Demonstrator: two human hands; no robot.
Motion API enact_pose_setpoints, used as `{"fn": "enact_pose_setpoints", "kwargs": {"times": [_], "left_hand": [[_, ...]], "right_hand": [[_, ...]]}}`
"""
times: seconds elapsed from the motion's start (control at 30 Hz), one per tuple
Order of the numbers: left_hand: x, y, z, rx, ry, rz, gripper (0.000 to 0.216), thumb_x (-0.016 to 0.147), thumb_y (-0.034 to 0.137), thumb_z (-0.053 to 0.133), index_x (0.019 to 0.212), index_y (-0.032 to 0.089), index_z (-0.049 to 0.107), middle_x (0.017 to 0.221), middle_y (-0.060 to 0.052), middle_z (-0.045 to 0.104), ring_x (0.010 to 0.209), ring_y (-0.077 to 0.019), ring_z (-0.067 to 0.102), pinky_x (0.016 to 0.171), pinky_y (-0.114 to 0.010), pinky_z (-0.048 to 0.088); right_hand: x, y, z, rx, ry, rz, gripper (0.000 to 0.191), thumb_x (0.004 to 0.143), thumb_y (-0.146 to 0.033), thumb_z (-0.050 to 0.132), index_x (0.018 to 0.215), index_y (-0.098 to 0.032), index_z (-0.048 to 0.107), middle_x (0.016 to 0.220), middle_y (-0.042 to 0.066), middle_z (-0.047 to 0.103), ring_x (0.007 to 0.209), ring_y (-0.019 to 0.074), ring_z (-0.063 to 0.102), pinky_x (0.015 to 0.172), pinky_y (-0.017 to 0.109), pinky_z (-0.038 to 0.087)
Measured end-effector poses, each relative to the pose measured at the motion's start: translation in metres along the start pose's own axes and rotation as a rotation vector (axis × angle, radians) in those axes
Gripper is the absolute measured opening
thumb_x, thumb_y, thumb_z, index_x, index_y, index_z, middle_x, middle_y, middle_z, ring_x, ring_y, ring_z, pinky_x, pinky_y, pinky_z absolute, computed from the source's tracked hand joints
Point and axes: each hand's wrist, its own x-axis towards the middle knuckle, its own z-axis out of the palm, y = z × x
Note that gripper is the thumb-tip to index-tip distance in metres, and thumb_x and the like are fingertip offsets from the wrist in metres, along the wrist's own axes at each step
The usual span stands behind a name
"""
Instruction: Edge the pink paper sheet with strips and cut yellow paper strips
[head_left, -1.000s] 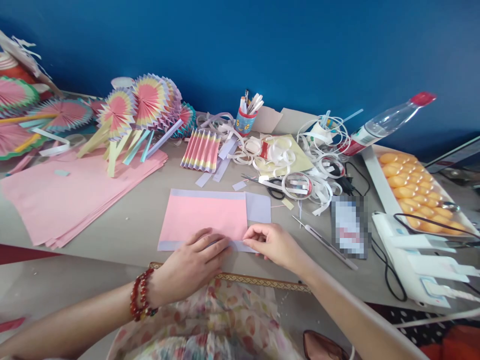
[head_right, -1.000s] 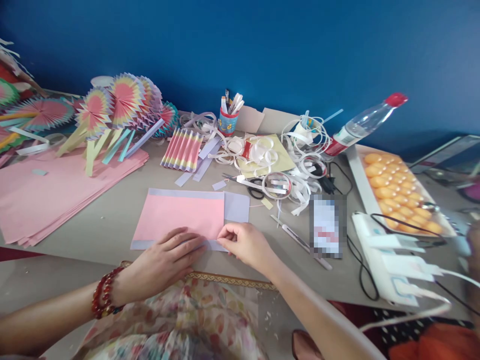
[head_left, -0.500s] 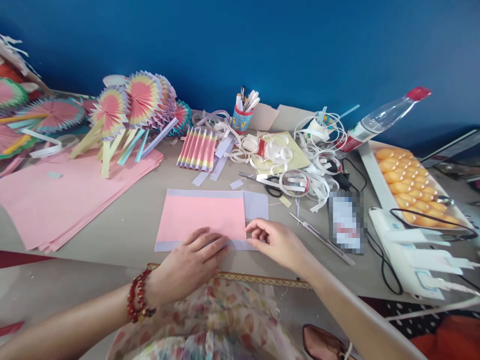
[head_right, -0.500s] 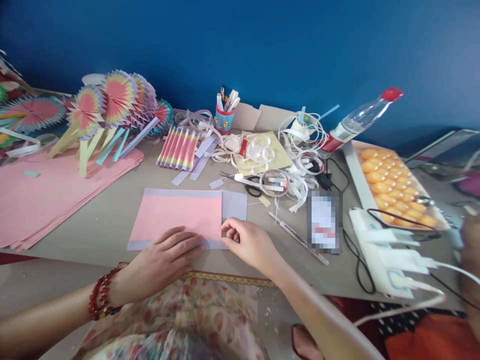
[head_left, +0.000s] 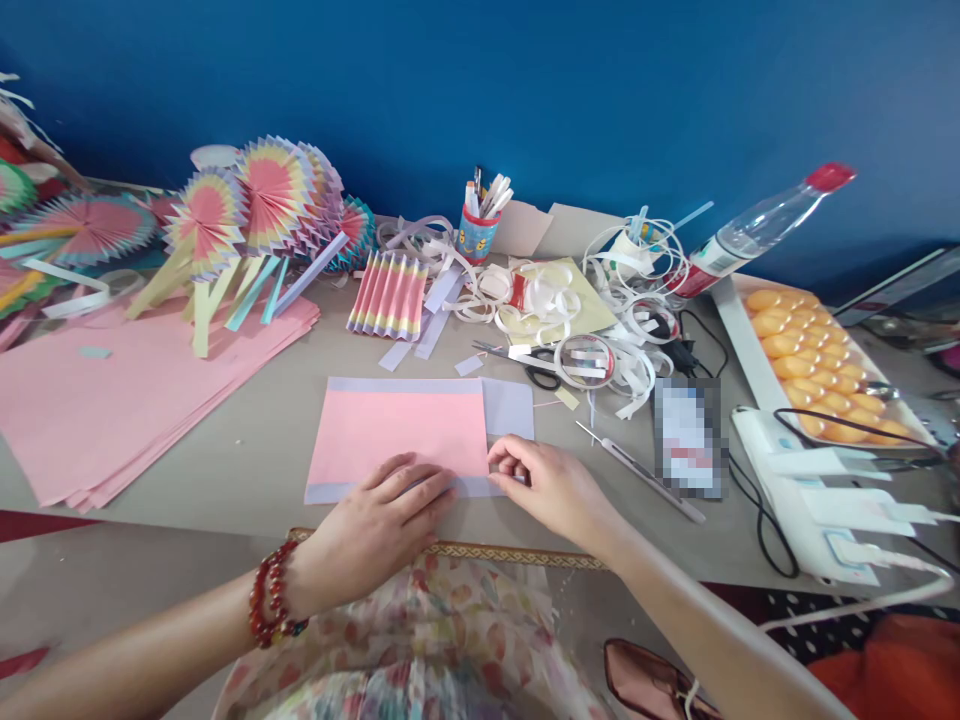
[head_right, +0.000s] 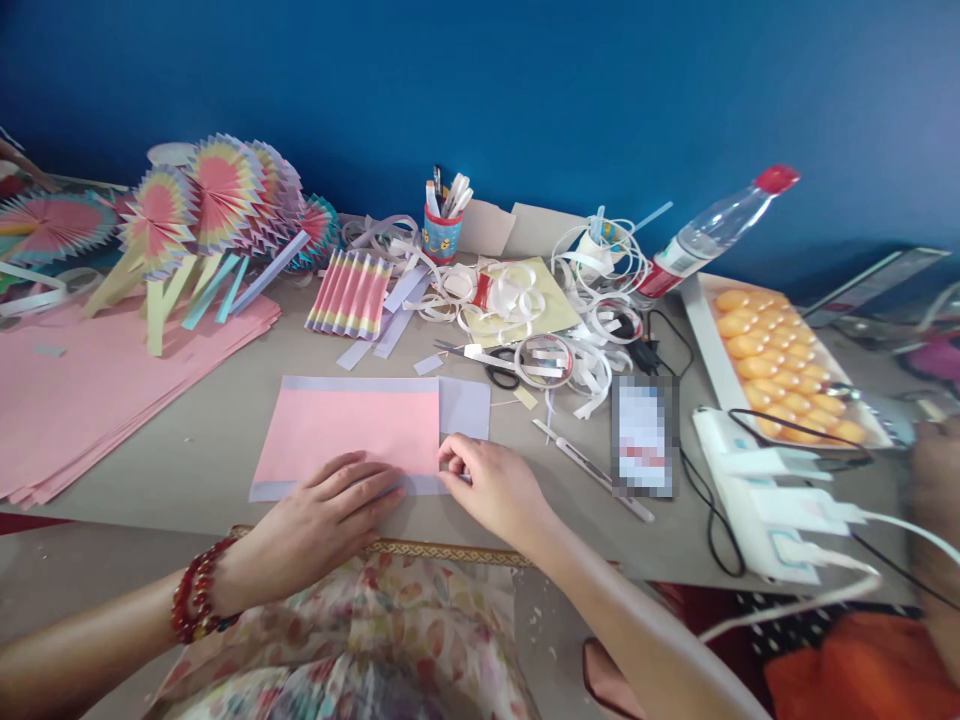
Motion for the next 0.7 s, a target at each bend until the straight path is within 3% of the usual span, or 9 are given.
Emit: {"fn": "enact_pose_setpoints", "kwargs": {"times": [0.5,0.7], "left_hand": [[0.0012,0.002,-0.0001,0.038,0.007,0.003,0.034,0.098,0.032,0.05,0.129,0.021,0.056,0.142,-0.005,0.051,0.128,-0.0244,0.046,0.115,-0.046,0.029],[-0.0007,-0.0023,-0.0066,0.117,-0.073,0.121,0.038,0.094,0.029,0.055,0.131,0.02,0.057,0.153,-0.004,0.038,0.133,-0.0292,0.04,0.115,-0.052,0.026]], "right_hand": [[-0.0028,0.0001,0.0029,-0.056,0.025,-0.017,0.01,0.083,-0.02,0.06,0.092,-0.025,0.059,0.08,-0.004,0.067,0.07,0.0118,0.061,0.063,0.022,0.039],[-0.0027,0.0054,0.0031,-0.08,0.047,-0.049,0.012,0.083,-0.02,0.064,0.093,-0.024,0.059,0.083,-0.004,0.066,0.071,0.0118,0.061,0.062,0.022,0.041]]}}
